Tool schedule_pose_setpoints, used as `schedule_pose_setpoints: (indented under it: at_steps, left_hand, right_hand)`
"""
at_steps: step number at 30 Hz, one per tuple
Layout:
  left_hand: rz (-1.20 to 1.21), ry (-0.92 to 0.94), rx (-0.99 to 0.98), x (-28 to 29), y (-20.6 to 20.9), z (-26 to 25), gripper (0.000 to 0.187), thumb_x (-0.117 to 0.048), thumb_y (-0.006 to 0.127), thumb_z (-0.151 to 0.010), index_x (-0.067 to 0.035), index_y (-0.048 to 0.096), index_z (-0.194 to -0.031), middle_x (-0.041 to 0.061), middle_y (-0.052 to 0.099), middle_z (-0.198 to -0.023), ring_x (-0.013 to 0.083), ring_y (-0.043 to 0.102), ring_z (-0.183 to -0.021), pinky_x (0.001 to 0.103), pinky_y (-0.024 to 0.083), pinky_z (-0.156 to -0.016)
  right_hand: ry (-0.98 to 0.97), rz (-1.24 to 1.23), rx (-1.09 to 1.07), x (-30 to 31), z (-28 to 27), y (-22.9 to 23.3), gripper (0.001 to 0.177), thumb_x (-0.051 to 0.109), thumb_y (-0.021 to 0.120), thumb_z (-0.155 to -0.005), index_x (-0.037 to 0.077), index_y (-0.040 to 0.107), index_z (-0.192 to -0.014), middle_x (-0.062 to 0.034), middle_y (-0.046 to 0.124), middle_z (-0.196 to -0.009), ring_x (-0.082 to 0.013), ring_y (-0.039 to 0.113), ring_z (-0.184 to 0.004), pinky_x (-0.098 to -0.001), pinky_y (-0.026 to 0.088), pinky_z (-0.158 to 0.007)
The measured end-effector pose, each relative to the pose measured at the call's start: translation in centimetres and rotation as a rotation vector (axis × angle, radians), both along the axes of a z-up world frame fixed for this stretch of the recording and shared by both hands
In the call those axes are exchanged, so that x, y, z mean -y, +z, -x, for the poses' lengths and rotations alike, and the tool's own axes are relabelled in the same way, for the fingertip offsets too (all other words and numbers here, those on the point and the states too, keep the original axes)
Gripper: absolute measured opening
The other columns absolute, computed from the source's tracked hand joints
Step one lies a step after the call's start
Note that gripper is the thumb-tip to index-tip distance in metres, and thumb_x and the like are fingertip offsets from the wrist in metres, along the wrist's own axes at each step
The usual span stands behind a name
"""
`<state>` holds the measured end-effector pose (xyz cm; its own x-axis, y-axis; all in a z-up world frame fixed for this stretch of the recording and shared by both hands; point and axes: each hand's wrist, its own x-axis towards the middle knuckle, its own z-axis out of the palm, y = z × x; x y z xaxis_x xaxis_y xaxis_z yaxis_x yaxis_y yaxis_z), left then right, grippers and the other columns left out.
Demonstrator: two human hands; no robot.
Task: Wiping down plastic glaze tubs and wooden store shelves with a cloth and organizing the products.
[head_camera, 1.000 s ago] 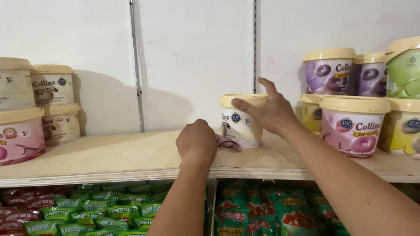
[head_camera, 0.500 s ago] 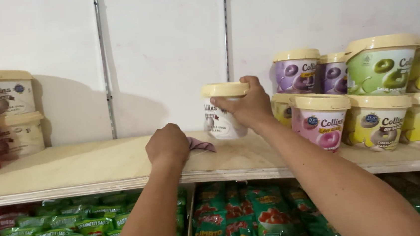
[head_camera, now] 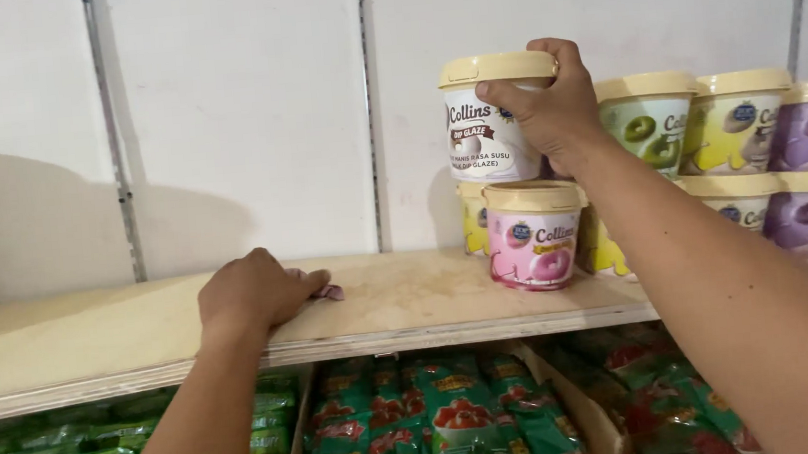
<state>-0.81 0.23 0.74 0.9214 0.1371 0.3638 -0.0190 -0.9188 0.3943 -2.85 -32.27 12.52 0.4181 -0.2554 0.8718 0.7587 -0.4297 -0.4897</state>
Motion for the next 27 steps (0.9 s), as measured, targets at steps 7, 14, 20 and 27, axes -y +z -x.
schedule_pose_setpoints:
  at_steps: [7,14,20,27]
  left_hand:
    - [-0.055,0.049,-0.005,0.2,-0.3,-1.3,0.060,-0.064,0.068,-0.083,-0.012,0.081,-0.109,0.012,0.080,-0.111,0.0295,0.074,-0.107,0.043,0.060,-0.089]
    - [-0.034,0.115,-0.046,0.4,-0.3,-1.9,0.061,-0.066,0.065,-0.085,-0.018,0.079,-0.119,0.007,0.079,-0.119,0.0281,0.073,-0.113,0.045,0.060,-0.093]
    - [-0.015,0.123,-0.011,0.1,-0.7,-2.6,0.067,-0.067,0.067,-0.082,-0.018,0.074,-0.127,0.007,0.076,-0.123,0.0291,0.070,-0.117,0.045,0.057,-0.098]
    - [-0.032,0.104,0.054,-0.3,-1.2,-3.1,0.069,-0.068,0.067,-0.082,-0.017,0.076,-0.127,0.009,0.077,-0.125,0.0325,0.070,-0.118,0.046,0.055,-0.102]
  right_hand:
    - [-0.118,0.030,-0.003,4.7,-0.2,-0.7,0.083,0.027,0.091,-0.072,0.008,0.046,-0.139,-0.0131,0.059,-0.124,-0.0222,0.065,-0.110,-0.0352,0.063,-0.086]
    - [-0.330,0.268,-0.130,5.8,-0.4,-0.4,0.093,0.052,0.083,-0.080,0.005,0.036,-0.145,-0.0216,0.057,-0.135,-0.0300,0.061,-0.120,-0.0390,0.053,-0.097]
    - [-0.713,0.584,-0.417,3.4,3.4,1.9,0.101,0.074,0.068,-0.084,0.002,0.040,-0.149,-0.0321,0.061,-0.135,-0.0437,0.062,-0.125,-0.0467,0.051,-0.104]
    - [-1.007,0.914,-0.172,2.4,5.1,2.6,0.055,0.031,0.075,-0.085,0.021,0.062,-0.138,-0.0218,0.049,-0.143,-0.0394,0.056,-0.120,-0.0482,0.053,-0.093]
